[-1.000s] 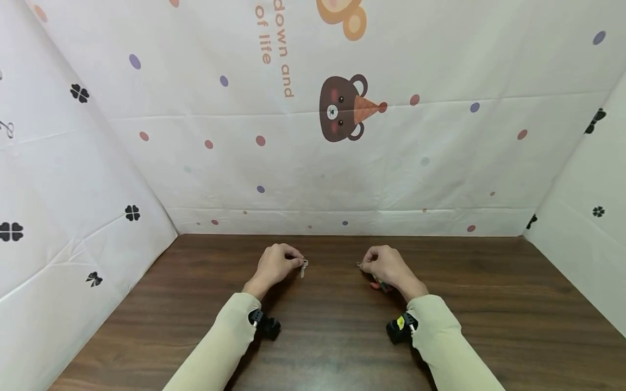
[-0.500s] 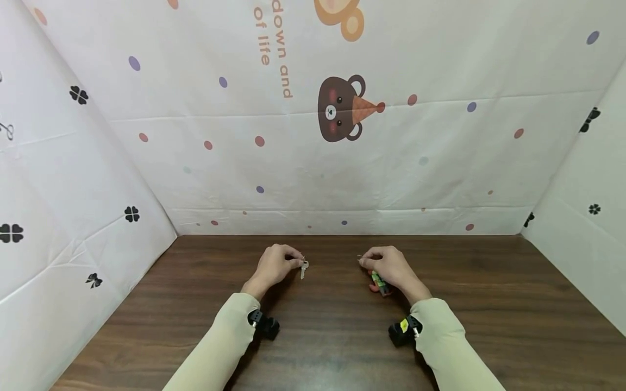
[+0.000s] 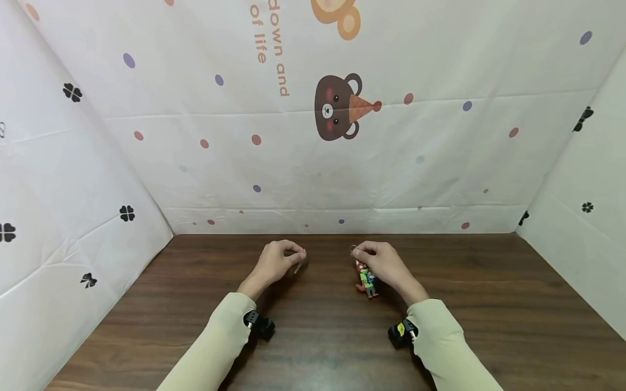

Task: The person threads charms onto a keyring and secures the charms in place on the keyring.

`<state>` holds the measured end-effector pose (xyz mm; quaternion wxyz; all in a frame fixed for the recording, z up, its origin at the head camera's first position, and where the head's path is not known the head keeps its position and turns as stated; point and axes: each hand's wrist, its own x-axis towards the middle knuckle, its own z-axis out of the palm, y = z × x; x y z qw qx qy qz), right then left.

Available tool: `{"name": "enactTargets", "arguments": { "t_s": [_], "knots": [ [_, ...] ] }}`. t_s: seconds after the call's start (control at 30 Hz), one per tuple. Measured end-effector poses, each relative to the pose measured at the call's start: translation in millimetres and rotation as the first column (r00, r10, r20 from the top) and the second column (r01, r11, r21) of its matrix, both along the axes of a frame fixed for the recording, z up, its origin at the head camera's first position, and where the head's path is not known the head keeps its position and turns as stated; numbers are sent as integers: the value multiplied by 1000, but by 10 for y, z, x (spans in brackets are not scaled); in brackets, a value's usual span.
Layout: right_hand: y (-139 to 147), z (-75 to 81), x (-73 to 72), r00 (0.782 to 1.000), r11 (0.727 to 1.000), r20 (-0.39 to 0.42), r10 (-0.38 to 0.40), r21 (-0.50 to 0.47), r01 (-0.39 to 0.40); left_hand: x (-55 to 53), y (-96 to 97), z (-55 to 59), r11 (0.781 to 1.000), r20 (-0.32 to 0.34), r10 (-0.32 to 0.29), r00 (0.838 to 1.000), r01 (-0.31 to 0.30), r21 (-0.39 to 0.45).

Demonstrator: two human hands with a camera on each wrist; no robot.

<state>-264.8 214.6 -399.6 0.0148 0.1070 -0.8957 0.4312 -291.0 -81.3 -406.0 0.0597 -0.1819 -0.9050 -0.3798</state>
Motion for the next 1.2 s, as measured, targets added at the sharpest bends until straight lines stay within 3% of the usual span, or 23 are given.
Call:
{"name": "enactTargets", "arguments": {
  "t_s": [0.4, 0.77, 1.0, 1.2],
  "knots": [
    [-159, 182, 108, 998, 986, -14, 61, -152, -62, 47, 44, 86, 997, -75, -56, 996, 60, 58],
    [-315, 313, 187, 990, 981, -105, 90, -162, -106, 130, 131, 222, 987, -186, -107, 977, 127, 96],
    [-338, 321, 192, 974, 984, -193, 116, -114, -140, 168, 169, 287, 984, -240, -115, 964, 144, 107],
    [-354, 325, 204, 963, 980, -252, 97, -147, -138, 216, 202, 344, 976, -294, -139, 946, 182, 123]
  ]
}}
